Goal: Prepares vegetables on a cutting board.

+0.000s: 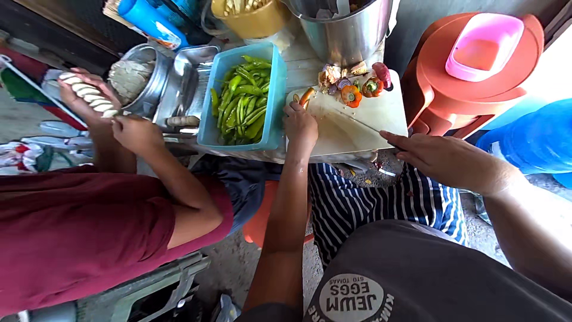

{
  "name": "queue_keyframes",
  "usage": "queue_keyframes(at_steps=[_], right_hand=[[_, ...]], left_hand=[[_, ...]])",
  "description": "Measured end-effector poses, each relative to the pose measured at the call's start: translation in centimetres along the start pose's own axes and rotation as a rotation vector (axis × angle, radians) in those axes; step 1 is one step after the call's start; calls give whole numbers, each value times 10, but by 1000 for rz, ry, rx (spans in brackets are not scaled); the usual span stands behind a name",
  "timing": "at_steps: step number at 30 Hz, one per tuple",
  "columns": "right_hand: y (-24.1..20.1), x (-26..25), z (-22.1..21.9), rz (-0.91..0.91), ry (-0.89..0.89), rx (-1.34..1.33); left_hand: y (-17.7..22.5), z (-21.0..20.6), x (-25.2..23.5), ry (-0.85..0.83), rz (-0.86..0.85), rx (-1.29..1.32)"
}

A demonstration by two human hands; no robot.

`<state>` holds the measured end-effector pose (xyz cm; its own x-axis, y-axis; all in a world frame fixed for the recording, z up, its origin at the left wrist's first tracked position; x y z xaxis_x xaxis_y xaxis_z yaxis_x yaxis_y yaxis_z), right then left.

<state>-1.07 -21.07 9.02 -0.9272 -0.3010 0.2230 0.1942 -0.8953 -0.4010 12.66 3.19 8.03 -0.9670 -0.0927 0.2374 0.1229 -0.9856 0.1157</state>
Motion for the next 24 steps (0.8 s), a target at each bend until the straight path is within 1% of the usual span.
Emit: queue_keyframes(at_steps=[2, 6, 8, 9, 11, 13, 14, 16, 18, 19, 20, 22, 24], right_hand=[[-4, -3, -1, -3, -29, 58], [-1, -8, 0, 2, -46, 43], [1, -14, -1, 12, -57, 37], [3, -19, -3, 23, -44, 42], [5, -32, -4, 26, -44, 51], [1, -45, -2, 1, -75, 50], [-4, -51, 1, -9, -93, 37], [-18, -62, 6, -1, -108, 17], [-33, -74, 8, 17, -135, 27], [-41, -79, 10, 16, -172, 37], [-47, -85, 10, 18, -211, 46], [-54, -91, 8, 39, -219, 30], [-54, -90, 5, 72, -142, -28]], left_hand=[[-3, -1, 1, 40, -33, 41], [-9, -4, 1, 68, -80, 86], [-15, 0, 2, 107, -78, 167], [-17, 5, 4, 154, -81, 222], [-16, 25, 13, 297, -119, 321], [-6, 58, 23, 420, -172, 365], [2, 77, 25, 454, -194, 365], [21, 117, 16, 453, -231, 349], [44, 149, -12, 402, -274, 350], [55, 158, -34, 367, -293, 370], [65, 162, -56, 326, -312, 400], [80, 161, -87, 238, -351, 487], [82, 162, -91, 253, -414, 620]])
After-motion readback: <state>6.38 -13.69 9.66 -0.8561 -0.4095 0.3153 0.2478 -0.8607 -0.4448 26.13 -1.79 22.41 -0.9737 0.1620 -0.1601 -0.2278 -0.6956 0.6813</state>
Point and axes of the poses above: each hand's wrist, its own x-axis away from the middle knuckle, its own z-axis out of the back of the hand, y = z × x, the point moved 2 cm from there along -x, towards the middle knuckle, and after that the axes turned 8 degrees about -z, right-handed, at the moved point
